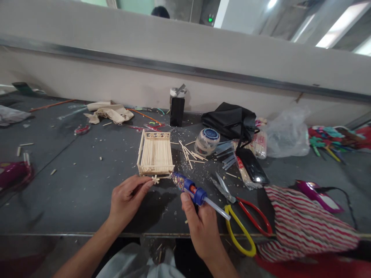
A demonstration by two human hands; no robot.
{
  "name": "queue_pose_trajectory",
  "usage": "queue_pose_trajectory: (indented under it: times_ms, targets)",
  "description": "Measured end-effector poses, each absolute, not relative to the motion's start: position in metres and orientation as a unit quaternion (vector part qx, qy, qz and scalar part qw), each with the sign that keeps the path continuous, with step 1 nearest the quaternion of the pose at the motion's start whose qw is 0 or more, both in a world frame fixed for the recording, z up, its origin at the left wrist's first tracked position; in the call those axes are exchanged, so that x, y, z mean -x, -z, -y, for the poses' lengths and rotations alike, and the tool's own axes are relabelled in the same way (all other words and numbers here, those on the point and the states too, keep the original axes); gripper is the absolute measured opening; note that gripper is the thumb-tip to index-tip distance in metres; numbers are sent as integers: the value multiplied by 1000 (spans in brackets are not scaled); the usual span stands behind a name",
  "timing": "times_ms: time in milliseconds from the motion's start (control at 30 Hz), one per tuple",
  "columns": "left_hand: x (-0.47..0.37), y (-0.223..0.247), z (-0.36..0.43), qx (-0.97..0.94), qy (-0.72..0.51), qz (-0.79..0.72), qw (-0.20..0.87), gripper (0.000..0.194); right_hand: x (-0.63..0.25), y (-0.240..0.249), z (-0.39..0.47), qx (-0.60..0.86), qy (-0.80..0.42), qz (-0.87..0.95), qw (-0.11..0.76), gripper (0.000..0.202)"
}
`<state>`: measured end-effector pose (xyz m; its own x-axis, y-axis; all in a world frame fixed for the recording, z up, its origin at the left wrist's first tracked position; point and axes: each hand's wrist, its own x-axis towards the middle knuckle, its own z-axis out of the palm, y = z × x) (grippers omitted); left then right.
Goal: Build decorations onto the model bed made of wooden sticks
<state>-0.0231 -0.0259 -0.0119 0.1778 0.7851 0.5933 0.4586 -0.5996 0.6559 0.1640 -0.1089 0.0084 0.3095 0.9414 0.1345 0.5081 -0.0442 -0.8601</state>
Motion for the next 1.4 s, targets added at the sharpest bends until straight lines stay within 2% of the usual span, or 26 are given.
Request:
queue_pose_trajectory:
  times_ms: [200, 600, 667, 767, 833, 900, 1067, 1167, 1267, 1400]
  targets:
    - [23, 11, 26, -747, -491, -416, 167, 11, -162, -16, 108, 688, -215, 551, 420, 40]
    - [23, 10, 27, -741, -490, -426, 173, 11, -165, -8, 118, 680, -223, 542, 440, 36]
    - [24, 9, 27, -740, -493, -423, 176, 12, -171, -4, 125, 687, -187, 555, 430, 33]
    - [24, 10, 26, -732, -495, -428, 192, 12, -185, 0, 131, 701, -93, 602, 371, 25]
    - [23, 12, 25, -712, -492, -442, 235, 12, -197, 3, 132, 714, -38, 623, 317, 23]
    - [21, 13, 28, -668, -490, -458, 323, 13, -210, 7, 131, 729, -19, 630, 268, 26]
    - [13, 5, 46, -499, -447, -455, 586, 23, -234, 16, 130, 740, -110, 629, 211, 33]
    - [10, -3, 60, -462, -432, -436, 640, 26, -235, 6, 132, 707, -104, 656, 241, 31]
    - [9, -10, 73, -463, -428, -436, 642, 25, -219, -17, 140, 698, -98, 634, 318, 25]
    - [4, -15, 87, -475, -425, -445, 629, 24, -183, -45, 153, 665, -261, 577, 396, 23]
